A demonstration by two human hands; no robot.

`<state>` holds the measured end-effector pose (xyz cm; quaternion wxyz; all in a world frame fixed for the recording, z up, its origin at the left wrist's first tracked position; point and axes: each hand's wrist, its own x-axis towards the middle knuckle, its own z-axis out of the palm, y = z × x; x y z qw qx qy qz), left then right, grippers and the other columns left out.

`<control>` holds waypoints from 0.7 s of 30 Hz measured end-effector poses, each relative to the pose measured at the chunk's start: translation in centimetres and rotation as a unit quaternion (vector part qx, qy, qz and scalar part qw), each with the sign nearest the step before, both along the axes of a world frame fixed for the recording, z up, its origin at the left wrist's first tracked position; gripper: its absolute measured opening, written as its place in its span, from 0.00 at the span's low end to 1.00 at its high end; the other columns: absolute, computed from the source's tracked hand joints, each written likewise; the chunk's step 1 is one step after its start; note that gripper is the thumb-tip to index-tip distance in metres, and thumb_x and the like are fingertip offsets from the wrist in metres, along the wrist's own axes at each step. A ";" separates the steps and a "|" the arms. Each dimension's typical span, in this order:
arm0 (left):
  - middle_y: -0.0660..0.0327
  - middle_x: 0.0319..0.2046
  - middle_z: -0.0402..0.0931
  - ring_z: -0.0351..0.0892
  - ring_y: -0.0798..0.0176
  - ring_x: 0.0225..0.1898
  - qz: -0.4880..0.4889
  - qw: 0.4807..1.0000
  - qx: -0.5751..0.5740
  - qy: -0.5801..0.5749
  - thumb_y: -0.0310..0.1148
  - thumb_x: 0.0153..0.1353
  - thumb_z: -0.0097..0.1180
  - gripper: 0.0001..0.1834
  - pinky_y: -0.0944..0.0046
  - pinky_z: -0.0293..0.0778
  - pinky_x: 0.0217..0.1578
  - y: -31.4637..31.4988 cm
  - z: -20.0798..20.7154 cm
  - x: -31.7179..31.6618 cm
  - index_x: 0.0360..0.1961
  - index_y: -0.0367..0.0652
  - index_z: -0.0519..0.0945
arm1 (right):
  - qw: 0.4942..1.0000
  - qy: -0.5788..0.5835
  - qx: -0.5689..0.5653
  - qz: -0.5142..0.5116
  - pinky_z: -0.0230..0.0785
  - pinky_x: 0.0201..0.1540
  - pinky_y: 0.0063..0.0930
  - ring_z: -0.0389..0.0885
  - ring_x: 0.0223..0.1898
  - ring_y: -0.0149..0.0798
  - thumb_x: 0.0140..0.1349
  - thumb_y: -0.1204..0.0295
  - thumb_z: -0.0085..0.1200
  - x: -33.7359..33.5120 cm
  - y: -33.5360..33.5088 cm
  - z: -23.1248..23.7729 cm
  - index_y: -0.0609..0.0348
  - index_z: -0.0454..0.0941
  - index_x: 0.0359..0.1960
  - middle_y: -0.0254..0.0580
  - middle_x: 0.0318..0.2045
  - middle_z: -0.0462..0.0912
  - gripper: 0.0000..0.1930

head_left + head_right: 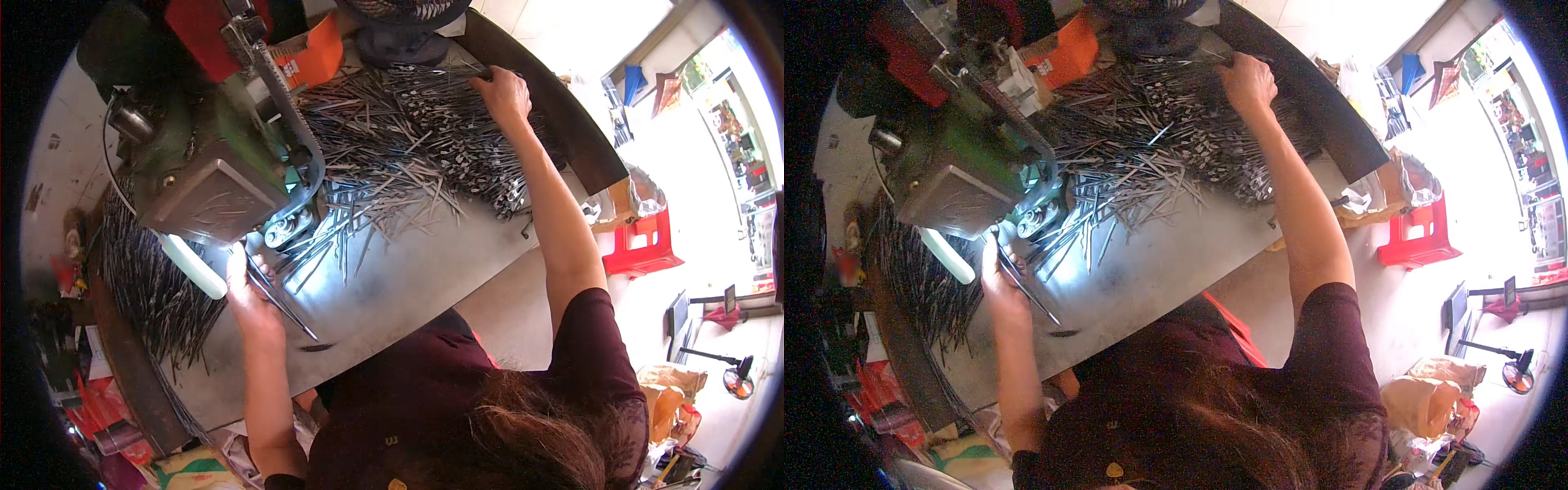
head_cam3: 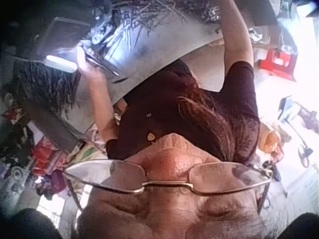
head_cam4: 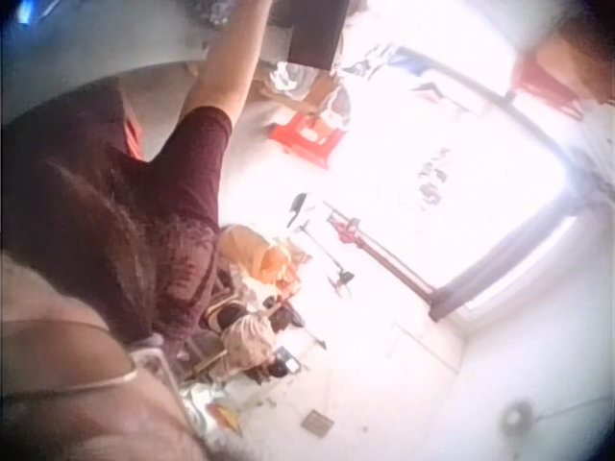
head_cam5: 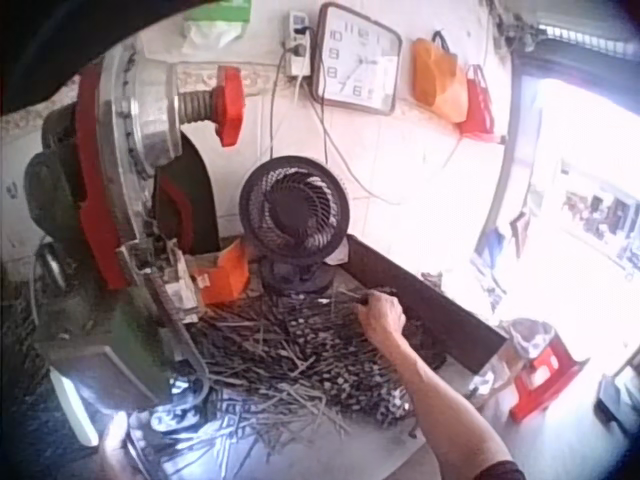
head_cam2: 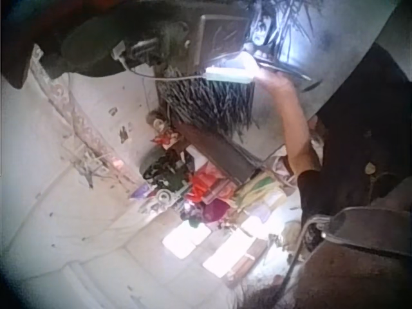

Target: The person feeds and processes thin metal wires using a specialized fabrication machine.

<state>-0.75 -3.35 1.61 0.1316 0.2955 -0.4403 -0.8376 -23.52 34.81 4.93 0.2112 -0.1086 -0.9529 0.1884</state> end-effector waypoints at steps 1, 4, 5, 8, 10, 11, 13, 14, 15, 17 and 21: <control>0.68 0.22 0.71 0.70 0.76 0.23 -0.003 1.000 -0.011 0.005 0.40 0.64 0.54 0.11 0.76 0.67 0.24 0.0 0.0 0.0 0.39 0.44 0.76 | 1.000 0.000 0.000 0.001 0.71 0.40 0.43 0.81 0.39 0.52 0.55 0.56 0.59 -0.4 0.1 -0.2 0.56 0.82 0.40 0.48 0.32 0.84 0.18; 0.68 0.24 0.72 0.70 0.76 0.24 -0.022 0.999 0.019 0.038 0.38 0.65 0.53 0.10 0.76 0.68 0.25 -0.5 -0.6 -0.1 0.40 0.43 0.76 | 0.989 0.087 -0.066 0.102 0.72 0.38 0.38 0.82 0.34 0.46 0.53 0.58 0.62 -1.5 0.5 -0.1 0.57 0.83 0.38 0.46 0.29 0.84 0.17; 0.68 0.24 0.72 0.70 0.76 0.24 -0.021 0.999 0.019 0.038 0.38 0.65 0.53 0.10 0.76 0.68 0.25 -0.5 -0.5 0.0 0.40 0.43 0.76 | 0.977 0.118 -0.159 0.085 0.72 0.36 0.34 0.81 0.30 0.40 0.52 0.59 0.63 -1.8 0.5 0.4 0.59 0.83 0.37 0.44 0.27 0.84 0.17; 0.66 0.26 0.74 0.72 0.74 0.25 -0.018 0.999 0.022 0.046 0.37 0.65 0.53 0.10 0.75 0.70 0.26 -0.1 -0.2 -0.1 0.41 0.42 0.76 | 0.940 0.221 -0.249 0.073 0.69 0.31 0.25 0.74 0.22 0.29 0.52 0.64 0.65 -1.7 0.3 2.3 0.64 0.83 0.36 0.37 0.24 0.82 0.15; 0.64 0.28 0.75 0.74 0.72 0.27 -0.028 0.996 0.039 0.071 0.35 0.64 0.53 0.09 0.74 0.73 0.28 -0.2 -0.6 -0.1 0.42 0.42 0.76 | 0.859 0.408 -0.282 0.125 0.68 0.26 0.24 0.75 0.20 0.28 0.55 0.65 0.63 -1.7 0.3 4.2 0.65 0.80 0.38 0.39 0.26 0.83 0.16; 0.62 0.30 0.76 0.76 0.70 0.30 -0.019 0.997 0.044 0.059 0.33 0.64 0.53 0.09 0.73 0.75 0.30 -0.5 -0.8 0.3 0.41 0.41 0.75 | 0.821 0.413 -0.364 0.151 0.68 0.24 0.24 0.75 0.20 0.30 0.57 0.66 0.61 -0.9 -0.7 5.6 0.65 0.78 0.40 0.41 0.27 0.83 0.15; 0.59 0.32 0.77 0.78 0.67 0.32 -0.022 0.996 0.060 0.063 0.31 0.63 0.53 0.09 0.72 0.77 0.32 -1.3 -1.7 0.8 0.41 0.38 0.75 | 0.764 0.435 -0.430 0.205 0.67 0.21 0.23 0.75 0.18 0.31 0.61 0.68 0.58 2.2 -3.2 9.2 0.64 0.75 0.41 0.43 0.27 0.83 0.13; 0.58 0.32 0.77 0.78 0.66 0.32 -0.016 0.995 0.069 0.072 0.31 0.63 0.54 0.09 0.71 0.78 0.33 -0.8 -1.5 0.7 0.41 0.37 0.75 | 0.750 0.460 -0.416 0.232 0.67 0.20 0.23 0.76 0.17 0.32 0.62 0.69 0.57 4.1 -4.0 11.1 0.64 0.74 0.41 0.42 0.25 0.82 0.12; 0.57 0.33 0.76 0.78 0.64 0.32 0.020 0.995 0.088 0.040 0.29 0.62 0.54 0.09 0.69 0.80 0.35 -0.2 -1.2 0.6 0.41 0.36 0.75 | 0.753 0.460 -0.409 0.232 0.64 0.19 0.22 0.73 0.15 0.31 0.62 0.69 0.56 5.9 -5.0 12.4 0.63 0.75 0.40 0.39 0.23 0.80 0.10; 0.59 0.33 0.75 0.78 0.65 0.33 -0.030 0.996 0.038 0.071 0.28 0.61 0.55 0.08 0.67 0.81 0.34 0.3 -0.8 0.4 0.41 0.37 0.76 | 0.795 0.386 -0.420 0.208 0.63 0.20 0.22 0.71 0.16 0.28 0.61 0.68 0.58 11.5 -6.9 14.3 0.63 0.76 0.39 0.38 0.22 0.79 0.12; 0.62 0.34 0.76 0.76 0.69 0.32 -0.083 0.993 -0.026 0.076 0.30 0.59 0.59 0.10 0.69 0.77 0.32 1.1 -1.2 0.3 0.41 0.39 0.76 | 0.860 0.010 -0.406 0.310 0.55 0.15 0.19 0.65 0.13 0.21 0.61 0.65 0.57 18.4 -14.8 7.0 0.60 0.77 0.40 0.31 0.17 0.75 0.12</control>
